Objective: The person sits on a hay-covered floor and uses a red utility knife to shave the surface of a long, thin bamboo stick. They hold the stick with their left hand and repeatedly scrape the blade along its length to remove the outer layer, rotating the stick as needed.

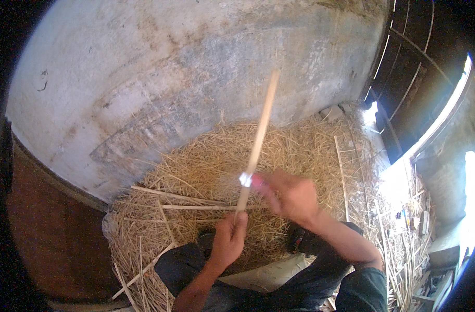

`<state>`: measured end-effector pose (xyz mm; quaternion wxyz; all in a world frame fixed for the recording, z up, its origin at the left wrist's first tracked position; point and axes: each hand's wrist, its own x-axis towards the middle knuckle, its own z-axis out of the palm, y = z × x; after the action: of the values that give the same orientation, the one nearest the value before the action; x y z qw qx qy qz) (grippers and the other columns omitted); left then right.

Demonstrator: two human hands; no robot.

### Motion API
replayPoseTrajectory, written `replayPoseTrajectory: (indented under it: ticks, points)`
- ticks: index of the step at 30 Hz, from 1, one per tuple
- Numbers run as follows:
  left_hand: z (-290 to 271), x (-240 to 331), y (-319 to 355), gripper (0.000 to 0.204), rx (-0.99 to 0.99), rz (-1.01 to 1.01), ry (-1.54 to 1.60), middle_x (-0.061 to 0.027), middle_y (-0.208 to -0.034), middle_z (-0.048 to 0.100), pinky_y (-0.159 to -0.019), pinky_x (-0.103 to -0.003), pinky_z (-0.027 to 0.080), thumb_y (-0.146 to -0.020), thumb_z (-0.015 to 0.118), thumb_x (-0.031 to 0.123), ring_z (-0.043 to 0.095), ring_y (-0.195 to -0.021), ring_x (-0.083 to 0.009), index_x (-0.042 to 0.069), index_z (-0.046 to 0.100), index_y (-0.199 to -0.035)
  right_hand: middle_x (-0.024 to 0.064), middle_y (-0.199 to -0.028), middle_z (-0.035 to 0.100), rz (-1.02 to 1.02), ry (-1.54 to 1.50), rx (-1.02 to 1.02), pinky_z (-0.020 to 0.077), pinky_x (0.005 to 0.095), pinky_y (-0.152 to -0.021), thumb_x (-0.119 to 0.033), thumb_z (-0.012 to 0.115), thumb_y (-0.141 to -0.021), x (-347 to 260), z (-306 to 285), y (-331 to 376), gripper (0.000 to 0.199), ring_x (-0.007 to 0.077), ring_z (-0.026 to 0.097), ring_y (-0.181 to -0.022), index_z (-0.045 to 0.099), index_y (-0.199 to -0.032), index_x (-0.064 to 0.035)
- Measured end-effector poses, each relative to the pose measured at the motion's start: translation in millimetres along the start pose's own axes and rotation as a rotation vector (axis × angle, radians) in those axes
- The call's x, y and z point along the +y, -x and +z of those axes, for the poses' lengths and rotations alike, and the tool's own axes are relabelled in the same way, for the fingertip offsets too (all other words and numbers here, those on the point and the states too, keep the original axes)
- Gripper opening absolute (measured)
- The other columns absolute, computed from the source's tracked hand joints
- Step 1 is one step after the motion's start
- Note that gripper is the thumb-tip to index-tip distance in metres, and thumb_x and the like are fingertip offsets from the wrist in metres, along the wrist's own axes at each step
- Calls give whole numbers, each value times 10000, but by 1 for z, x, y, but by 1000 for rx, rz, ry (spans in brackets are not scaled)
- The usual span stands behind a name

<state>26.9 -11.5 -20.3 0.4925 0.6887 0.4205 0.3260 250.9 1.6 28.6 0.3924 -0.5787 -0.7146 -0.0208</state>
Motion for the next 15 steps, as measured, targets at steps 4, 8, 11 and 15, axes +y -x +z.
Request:
replayPoseTrajectory:
  ticks: [4, 8, 11, 15]
  points:
    - [10, 0, 14, 389, -105, -22, -25, 6, -629, 425, -507, -366, 355, -1151, 491, 364, 385, -548, -102, 5, 611, -1062, 136, -921, 774, 197, 25, 192, 603, 370, -678, -238, 752, -977, 38, -38, -36, 247, 263, 760, -746, 768, -1140, -54]
    - [7, -6, 14, 393, -149, -29, 0, 33, -645, 424, -504, -357, 353, -1148, 493, 392, 394, -559, -96, 28, 590, -1036, 156, -916, 767, 338, -9, 207, 599, 369, -689, -227, 744, -986, 54, -41, -34, 246, 262, 760, -765, 763, -1125, -26]
    - [-2, -10, 9, 400, -170, -86, 100, 51, -678, 418, -522, -337, 354, -1139, 505, 427, 391, -591, -86, 53, 570, -1011, 152, -940, 764, 298, -66, 112, 601, 372, -691, -228, 744, -985, 39, -36, -29, 234, 267, 758, -773, 760, -1104, -27]
    - [-6, -10, -3, 398, -175, -39, 133, 50, -739, 438, -536, -316, 360, -1126, 528, 447, 389, -609, -74, 78, 546, -976, 122, -964, 759, 33, -149, -43, 603, 380, -667, -241, 748, -978, 24, -9, -9, 209, 283, 746, -762, 760, -1068, -54]
